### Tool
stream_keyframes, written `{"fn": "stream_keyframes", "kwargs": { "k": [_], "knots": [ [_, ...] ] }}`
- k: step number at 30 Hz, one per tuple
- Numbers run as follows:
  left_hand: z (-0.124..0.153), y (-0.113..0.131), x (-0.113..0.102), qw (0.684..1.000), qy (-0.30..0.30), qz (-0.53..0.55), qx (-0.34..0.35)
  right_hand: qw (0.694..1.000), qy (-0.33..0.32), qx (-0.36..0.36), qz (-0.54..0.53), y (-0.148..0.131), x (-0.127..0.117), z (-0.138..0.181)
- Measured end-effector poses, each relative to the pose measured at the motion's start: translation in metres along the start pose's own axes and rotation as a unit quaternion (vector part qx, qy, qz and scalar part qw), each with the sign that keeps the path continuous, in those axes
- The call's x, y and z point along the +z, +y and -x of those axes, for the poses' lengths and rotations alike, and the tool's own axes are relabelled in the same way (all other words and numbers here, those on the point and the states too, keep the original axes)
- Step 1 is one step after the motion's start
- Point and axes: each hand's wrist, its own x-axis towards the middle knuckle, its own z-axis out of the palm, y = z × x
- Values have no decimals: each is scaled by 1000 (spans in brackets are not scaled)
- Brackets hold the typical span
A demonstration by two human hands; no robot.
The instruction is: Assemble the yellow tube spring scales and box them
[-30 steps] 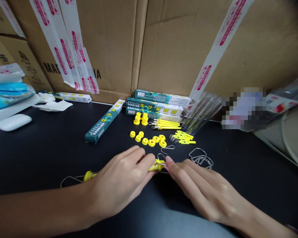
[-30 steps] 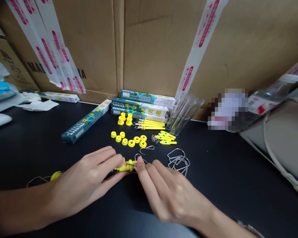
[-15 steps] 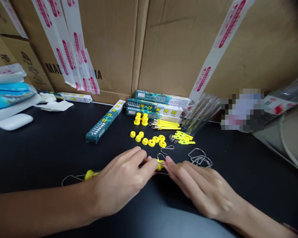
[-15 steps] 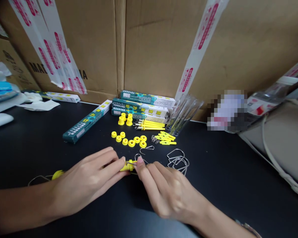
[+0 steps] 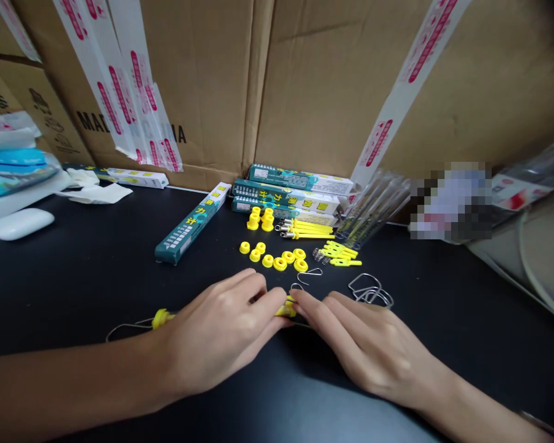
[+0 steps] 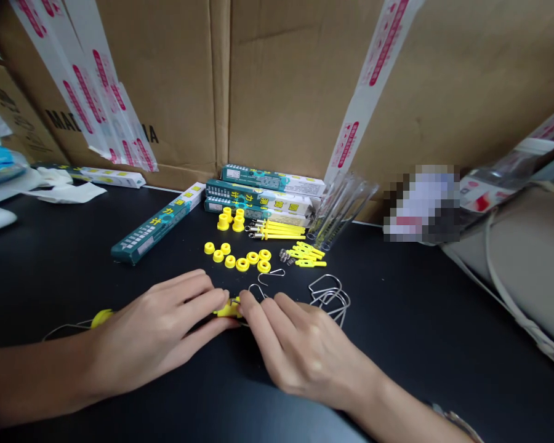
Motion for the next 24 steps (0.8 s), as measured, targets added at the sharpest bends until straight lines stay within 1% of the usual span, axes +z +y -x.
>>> {"fn": "stream_keyframes", "kwargs": {
  "k": [4, 9, 14, 19, 24],
  "knots": [
    [-2, 1, -1, 999, -1, -32, 13, 1000, 8, -11, 22, -2, 2, -1],
    [-4, 2, -3, 998, 26, -44, 33, 999, 18, -12, 29, -3, 2, 1],
    [-1, 1, -1, 998, 18, -46, 38, 999, 25, -9, 36, -2, 1, 2],
    [-2, 1, -1, 998, 16, -46, 46, 999, 29, 11, 36, -3, 3, 3],
    [-5, 3, 0, 995, 50, -53, 66, 999, 21, 36, 11, -2, 5, 3]
  ]
}}
